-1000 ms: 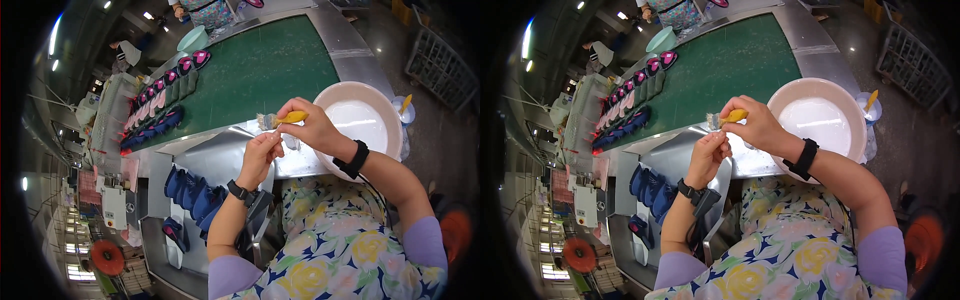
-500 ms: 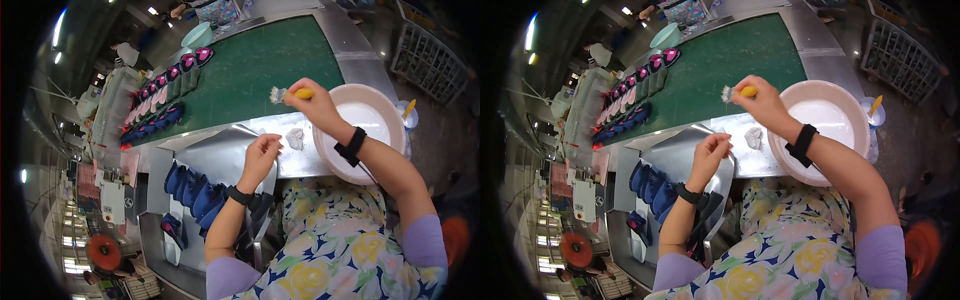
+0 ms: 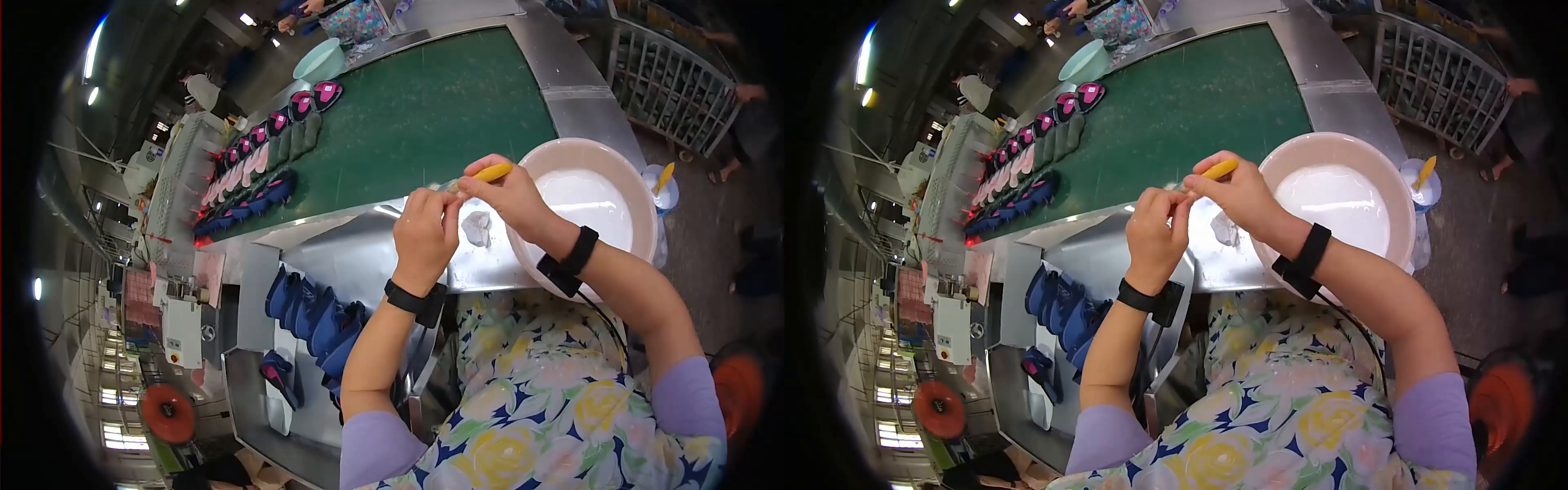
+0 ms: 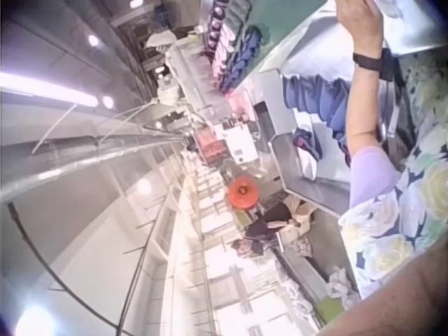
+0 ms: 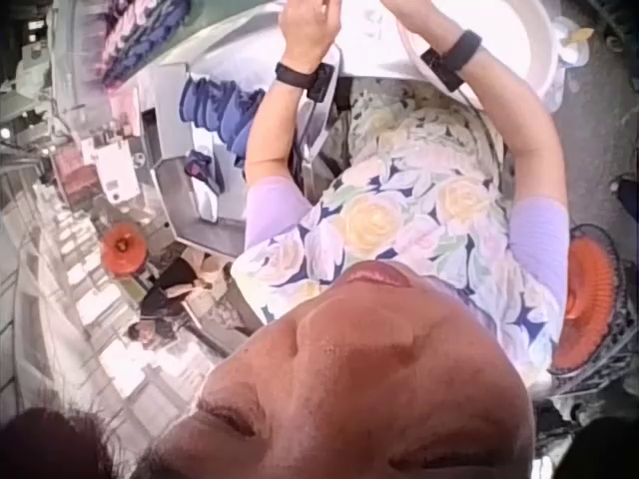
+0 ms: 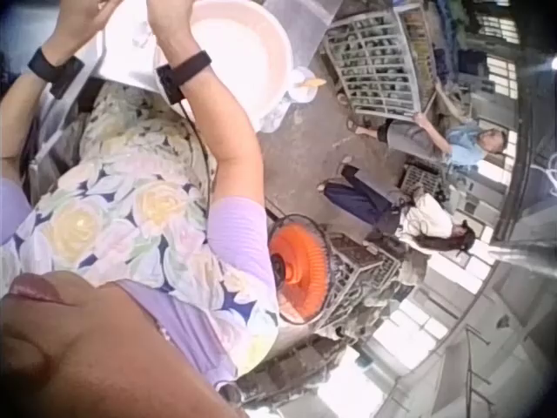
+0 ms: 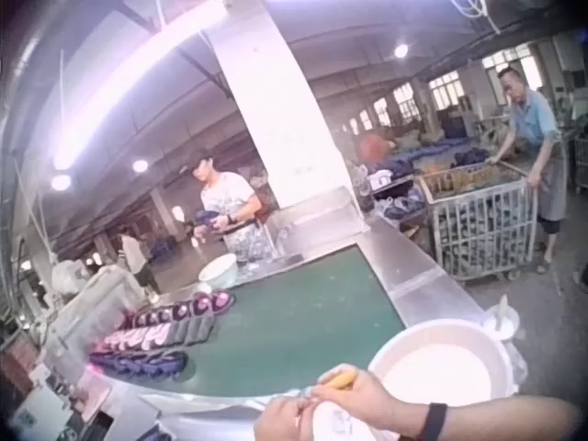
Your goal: The recorder uses a brush to apply a white adhesive or sealant to the inner edges and seams of shoe uppers at a manufacturing station.
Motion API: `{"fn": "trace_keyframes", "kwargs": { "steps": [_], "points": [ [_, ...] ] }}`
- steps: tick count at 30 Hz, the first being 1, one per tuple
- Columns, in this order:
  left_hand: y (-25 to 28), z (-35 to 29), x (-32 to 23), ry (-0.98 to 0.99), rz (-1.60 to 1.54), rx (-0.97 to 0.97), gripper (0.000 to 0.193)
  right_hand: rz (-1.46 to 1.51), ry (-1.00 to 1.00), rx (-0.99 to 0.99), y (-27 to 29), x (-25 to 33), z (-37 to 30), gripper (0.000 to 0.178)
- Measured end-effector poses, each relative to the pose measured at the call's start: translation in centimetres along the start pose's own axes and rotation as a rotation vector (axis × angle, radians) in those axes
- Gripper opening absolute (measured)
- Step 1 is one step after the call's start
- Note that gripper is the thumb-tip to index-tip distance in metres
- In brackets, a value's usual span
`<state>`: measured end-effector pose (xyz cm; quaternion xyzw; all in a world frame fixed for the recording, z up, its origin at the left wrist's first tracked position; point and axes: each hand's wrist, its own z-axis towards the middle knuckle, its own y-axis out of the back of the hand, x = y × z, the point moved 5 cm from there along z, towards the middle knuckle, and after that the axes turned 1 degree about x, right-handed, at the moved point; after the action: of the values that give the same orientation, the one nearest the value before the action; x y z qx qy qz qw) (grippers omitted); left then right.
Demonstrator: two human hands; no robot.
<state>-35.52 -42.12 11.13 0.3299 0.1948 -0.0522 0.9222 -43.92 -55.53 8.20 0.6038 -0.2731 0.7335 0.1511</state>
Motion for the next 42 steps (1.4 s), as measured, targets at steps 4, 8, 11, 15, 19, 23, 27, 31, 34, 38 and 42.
{"fn": "trace_keyframes", "kwargs": {
  "steps": [4, 8, 11, 15, 19, 23, 27, 31, 34, 38, 42],
  "points": [
    [-1.0, -4.9, 1.9, -0.024, 0.101, 0.263, 0.018, -0.071, 0.124, -0.118, 3.0, 0.4, 1.3, 0.017],
    [-4.4, -12.1, 3.2, -0.187, 0.236, 0.659, 0.028, -0.143, 0.152, -0.115, 6.3, 3.0, 0.7, 0.028],
    [2.4, -9.8, 1.7, -0.034, 0.180, 0.485, 0.044, -0.287, 0.073, 0.000, 8.6, 3.6, -0.3, 0.028],
    [13.4, -13.3, 4.5, 0.369, 0.243, 0.626, 0.032, -0.185, -0.018, -0.017, 12.3, 3.0, -0.6, 0.029],
    [14.9, -20.0, 3.1, 0.224, 0.499, 0.878, 0.051, 0.015, -0.073, 0.042, 13.4, 2.8, -1.1, 0.025],
    [18.3, -20.1, 8.3, 0.363, 0.782, 0.801, 0.026, -0.072, -0.020, 0.008, 11.9, 2.6, -3.0, 0.019],
    [24.0, -17.2, 9.9, 0.729, 0.728, 0.718, 0.004, -0.040, -0.002, 0.047, 12.1, 3.1, -4.3, 0.019],
    [28.3, -12.0, 10.0, 0.893, -0.085, 0.147, 0.015, -0.049, -0.046, 0.006, 13.0, 3.2, -6.1, 0.021],
    [24.9, -8.8, 11.7, 0.877, -0.647, -0.074, 0.025, -0.030, -0.049, -0.033, 13.1, 2.8, -6.2, 0.023],
    [10.8, -12.9, 17.0, 1.087, -1.081, -0.072, 0.032, -0.124, -0.082, -0.036, 12.8, 2.4, -6.3, 0.025],
    [4.6, -19.8, 22.7, 1.000, -0.327, 0.087, 0.014, -0.230, -0.057, -0.090, 14.8, 3.4, -7.2, 0.024]
  ]
}}
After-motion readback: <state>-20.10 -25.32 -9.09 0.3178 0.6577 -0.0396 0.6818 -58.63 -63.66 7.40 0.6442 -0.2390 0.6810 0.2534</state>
